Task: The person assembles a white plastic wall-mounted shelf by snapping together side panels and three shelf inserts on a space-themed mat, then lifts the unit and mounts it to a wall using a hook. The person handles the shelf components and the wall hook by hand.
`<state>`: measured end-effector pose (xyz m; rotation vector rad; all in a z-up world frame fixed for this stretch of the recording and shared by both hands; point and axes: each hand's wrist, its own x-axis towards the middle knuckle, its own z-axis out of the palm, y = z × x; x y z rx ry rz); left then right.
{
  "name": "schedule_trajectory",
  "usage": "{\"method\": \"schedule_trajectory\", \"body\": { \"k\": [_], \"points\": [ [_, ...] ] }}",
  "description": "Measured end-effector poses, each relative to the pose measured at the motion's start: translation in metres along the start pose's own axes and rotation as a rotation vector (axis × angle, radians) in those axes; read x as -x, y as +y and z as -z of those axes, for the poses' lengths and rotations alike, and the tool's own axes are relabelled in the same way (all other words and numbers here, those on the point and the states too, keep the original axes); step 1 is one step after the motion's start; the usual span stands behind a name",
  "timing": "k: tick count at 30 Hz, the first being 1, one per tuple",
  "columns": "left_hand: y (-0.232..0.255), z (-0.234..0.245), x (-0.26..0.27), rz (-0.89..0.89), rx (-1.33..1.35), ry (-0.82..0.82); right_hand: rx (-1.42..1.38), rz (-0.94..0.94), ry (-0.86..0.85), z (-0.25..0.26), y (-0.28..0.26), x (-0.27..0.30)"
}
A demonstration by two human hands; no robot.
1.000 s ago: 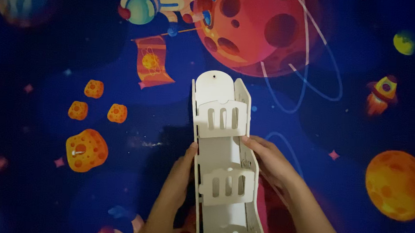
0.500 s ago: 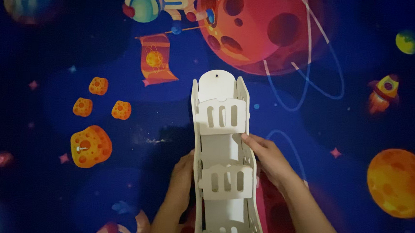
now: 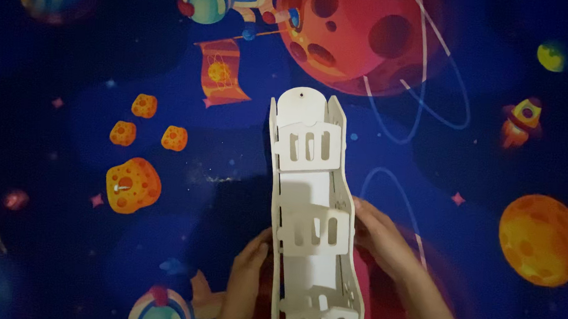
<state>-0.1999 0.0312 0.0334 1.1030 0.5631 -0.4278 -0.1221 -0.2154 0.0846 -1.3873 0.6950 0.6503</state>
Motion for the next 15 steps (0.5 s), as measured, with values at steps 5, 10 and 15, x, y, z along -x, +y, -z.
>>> {"method": "schedule_trajectory", "body": {
  "k": [5, 10, 15],
  "points": [
    [-0.012, -0.001, 0.012, -0.006, -0.076, 0.088, 0.309, 0.343, 0.246, -0.005, 0.016, 0.033],
    [-0.002, -0.017, 0.008, -0.169, -0.183, 0.093, 0.951, 0.895, 0.326, -0.027, 0.009, 0.061],
    [0.013, -0.035, 0.018, -0.277, -0.356, 0.192, 1.341, 0.995, 0.169, -0.061, -0.003, 0.064]
  ]
}}
